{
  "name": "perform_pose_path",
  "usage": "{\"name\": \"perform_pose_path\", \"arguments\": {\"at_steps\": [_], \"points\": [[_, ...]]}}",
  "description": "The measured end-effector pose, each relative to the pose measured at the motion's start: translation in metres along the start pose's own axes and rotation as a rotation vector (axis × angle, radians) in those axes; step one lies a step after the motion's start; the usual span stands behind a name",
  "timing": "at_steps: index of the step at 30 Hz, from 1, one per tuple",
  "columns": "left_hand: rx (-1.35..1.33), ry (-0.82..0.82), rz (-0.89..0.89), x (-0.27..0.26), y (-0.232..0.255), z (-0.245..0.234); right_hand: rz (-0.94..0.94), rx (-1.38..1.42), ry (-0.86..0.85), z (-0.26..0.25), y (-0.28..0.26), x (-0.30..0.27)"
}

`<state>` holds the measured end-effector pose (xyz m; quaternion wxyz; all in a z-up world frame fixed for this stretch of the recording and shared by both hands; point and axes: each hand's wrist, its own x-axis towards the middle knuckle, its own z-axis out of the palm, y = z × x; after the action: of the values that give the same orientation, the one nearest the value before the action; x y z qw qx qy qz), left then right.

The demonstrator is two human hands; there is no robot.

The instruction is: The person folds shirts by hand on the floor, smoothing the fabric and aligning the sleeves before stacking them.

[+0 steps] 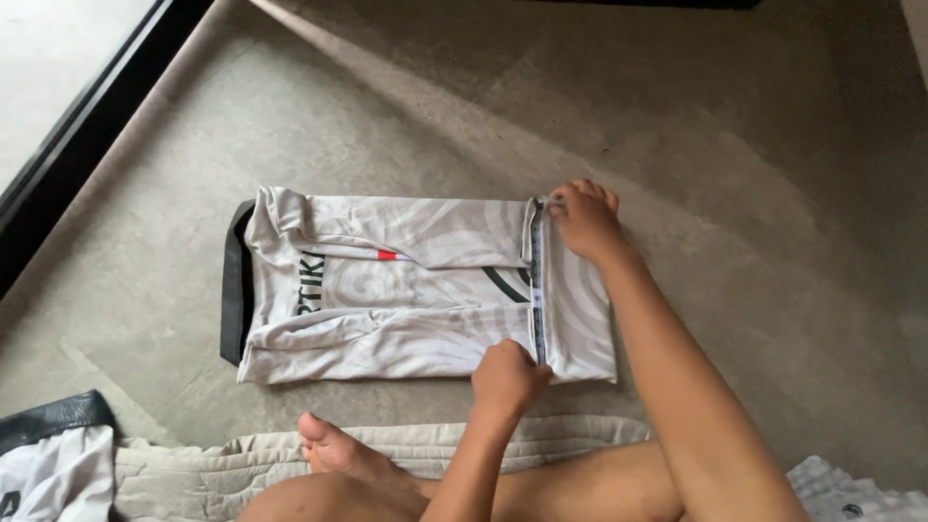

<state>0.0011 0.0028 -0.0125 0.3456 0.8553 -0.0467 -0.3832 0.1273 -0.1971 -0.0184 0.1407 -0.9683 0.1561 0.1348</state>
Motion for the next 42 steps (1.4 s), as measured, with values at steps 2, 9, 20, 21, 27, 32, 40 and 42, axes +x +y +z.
{"name": "perform_pose_path", "arguments": {"at_steps": [2, 9, 20, 21, 27, 32, 40, 42], "points": [[0.022, 0.004, -0.004, 0.0, 0.001, -0.014, 0.007, 0.028, 0.025, 0.011, 0.008, 0.007], [0.208, 0.161, 0.004, 0.003, -0.014, -0.009, 0.07, 0.276, 0.191, -0.014, -0.035, -0.043], [0.64, 0.291, 0.815, -0.007, -0.012, 0.046, 0.402, 0.285, -0.195, 0.081, 0.114, -0.108], [0.697, 0.267, 0.814, -0.003, -0.016, 0.052, 0.383, 0.301, -0.283, 0.107, 0.131, -0.112], [0.8, 0.333, 0.773, -0.006, -0.02, 0.039, 0.459, 0.659, -0.272, 0.067, 0.065, -0.164], [0.846, 0.472, 0.784, 0.013, -0.049, 0.048, 0.489, 0.823, -0.336, 0.032, 0.047, -0.177], [0.938, 0.494, 0.824, 0.011, -0.056, 0.057, 0.449, 0.929, -0.425, 0.032, 0.053, -0.181], [1.002, 0.466, 0.93, -0.004, -0.047, 0.052, 0.451, 0.755, -0.399, 0.047, 0.067, -0.175]]}}
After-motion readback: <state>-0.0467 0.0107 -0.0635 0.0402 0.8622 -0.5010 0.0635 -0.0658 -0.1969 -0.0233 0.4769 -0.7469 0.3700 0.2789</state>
